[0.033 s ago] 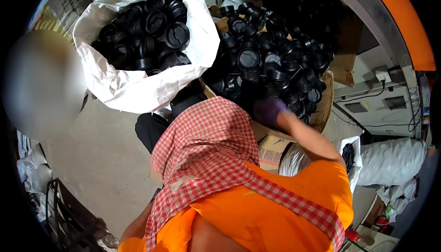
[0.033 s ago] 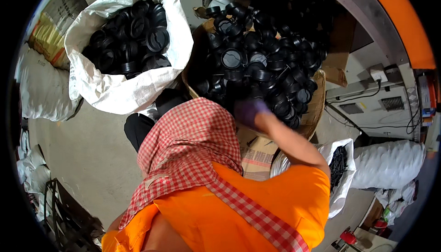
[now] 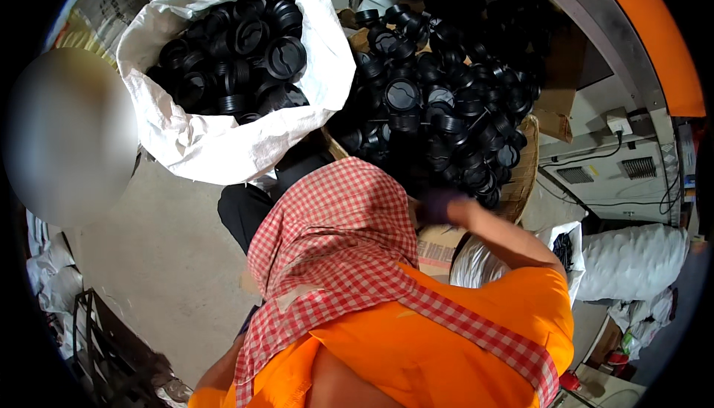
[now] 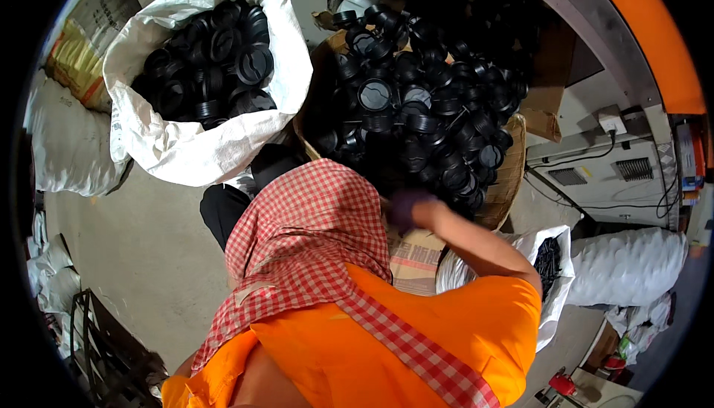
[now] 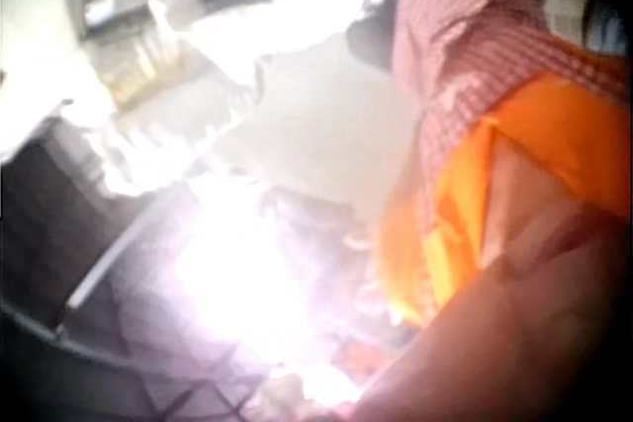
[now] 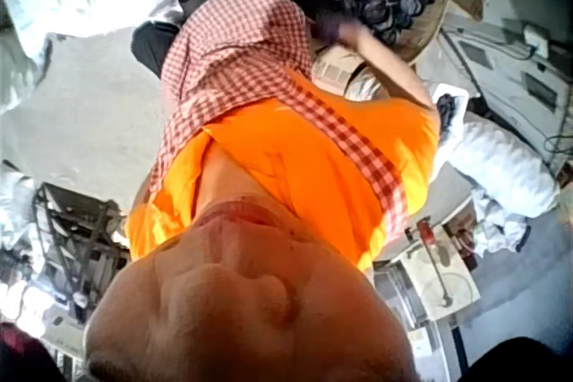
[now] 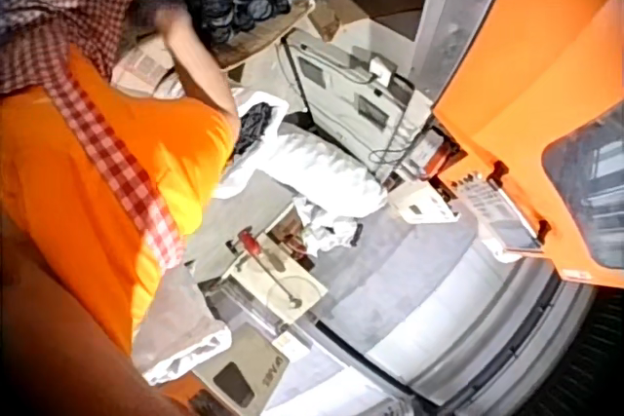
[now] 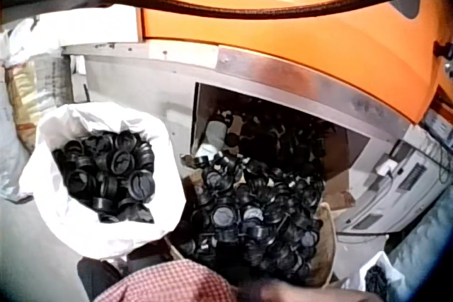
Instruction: The person cleans individual black plastic caps by hand using a cloth, then places them into a separate large white bag.
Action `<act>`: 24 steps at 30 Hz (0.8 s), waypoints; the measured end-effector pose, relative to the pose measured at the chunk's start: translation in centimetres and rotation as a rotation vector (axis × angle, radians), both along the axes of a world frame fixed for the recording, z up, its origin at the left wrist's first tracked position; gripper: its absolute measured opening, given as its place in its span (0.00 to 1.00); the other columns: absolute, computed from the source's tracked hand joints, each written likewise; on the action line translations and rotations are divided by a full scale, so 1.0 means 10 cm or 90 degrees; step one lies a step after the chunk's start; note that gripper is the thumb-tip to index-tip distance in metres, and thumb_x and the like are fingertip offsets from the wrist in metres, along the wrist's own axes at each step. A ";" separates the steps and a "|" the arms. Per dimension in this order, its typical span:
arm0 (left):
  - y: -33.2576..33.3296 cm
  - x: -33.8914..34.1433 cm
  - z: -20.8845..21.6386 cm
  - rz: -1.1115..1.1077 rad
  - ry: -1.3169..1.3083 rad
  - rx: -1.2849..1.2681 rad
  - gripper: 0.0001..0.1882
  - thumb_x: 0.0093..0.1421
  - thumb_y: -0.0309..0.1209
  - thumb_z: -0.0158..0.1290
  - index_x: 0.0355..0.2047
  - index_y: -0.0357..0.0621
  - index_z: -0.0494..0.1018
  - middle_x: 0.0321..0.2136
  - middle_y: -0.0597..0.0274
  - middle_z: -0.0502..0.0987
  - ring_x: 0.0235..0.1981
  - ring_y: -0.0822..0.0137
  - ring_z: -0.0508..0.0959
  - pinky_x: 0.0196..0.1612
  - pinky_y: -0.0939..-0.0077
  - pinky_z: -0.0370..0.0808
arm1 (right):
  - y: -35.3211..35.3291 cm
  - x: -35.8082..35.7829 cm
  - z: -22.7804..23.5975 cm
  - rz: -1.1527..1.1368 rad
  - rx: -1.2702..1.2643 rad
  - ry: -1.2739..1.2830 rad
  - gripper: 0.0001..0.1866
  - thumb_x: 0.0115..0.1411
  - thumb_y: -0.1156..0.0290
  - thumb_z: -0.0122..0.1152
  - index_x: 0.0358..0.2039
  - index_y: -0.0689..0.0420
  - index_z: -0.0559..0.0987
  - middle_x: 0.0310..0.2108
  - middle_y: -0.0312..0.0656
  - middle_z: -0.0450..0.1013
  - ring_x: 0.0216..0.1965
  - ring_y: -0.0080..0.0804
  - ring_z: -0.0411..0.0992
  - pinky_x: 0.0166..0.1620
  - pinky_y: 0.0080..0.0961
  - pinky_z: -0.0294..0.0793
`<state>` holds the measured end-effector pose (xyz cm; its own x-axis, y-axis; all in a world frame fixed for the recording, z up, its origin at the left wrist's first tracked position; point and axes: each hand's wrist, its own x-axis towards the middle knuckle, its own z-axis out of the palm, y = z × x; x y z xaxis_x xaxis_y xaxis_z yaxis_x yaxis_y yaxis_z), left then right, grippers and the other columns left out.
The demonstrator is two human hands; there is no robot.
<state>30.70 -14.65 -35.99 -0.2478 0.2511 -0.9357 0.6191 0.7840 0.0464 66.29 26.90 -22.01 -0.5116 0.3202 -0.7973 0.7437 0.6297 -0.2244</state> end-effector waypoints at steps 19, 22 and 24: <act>-0.08 0.25 0.20 0.057 -0.021 0.002 0.23 0.59 0.47 0.43 0.43 0.44 0.74 0.42 0.46 0.75 0.44 0.49 0.75 0.48 0.63 0.71 | -1.53 1.06 -0.73 -0.136 -0.393 0.118 0.22 0.55 0.58 0.58 0.45 0.59 0.76 0.42 0.46 0.75 0.40 0.33 0.72 0.44 0.29 0.70; -0.09 0.29 0.20 0.062 -0.026 0.001 0.22 0.58 0.46 0.43 0.43 0.44 0.74 0.42 0.47 0.75 0.44 0.49 0.75 0.48 0.63 0.71 | -1.63 1.17 -0.81 -0.138 -0.391 0.161 0.22 0.54 0.59 0.59 0.46 0.58 0.76 0.43 0.46 0.75 0.42 0.32 0.72 0.45 0.29 0.70; -0.13 0.33 0.21 0.070 -0.030 0.001 0.22 0.58 0.46 0.44 0.44 0.44 0.74 0.42 0.47 0.76 0.44 0.49 0.75 0.48 0.63 0.71 | -1.66 1.22 -0.83 -0.127 -0.383 0.204 0.22 0.54 0.59 0.60 0.46 0.58 0.76 0.44 0.46 0.75 0.42 0.32 0.72 0.46 0.28 0.70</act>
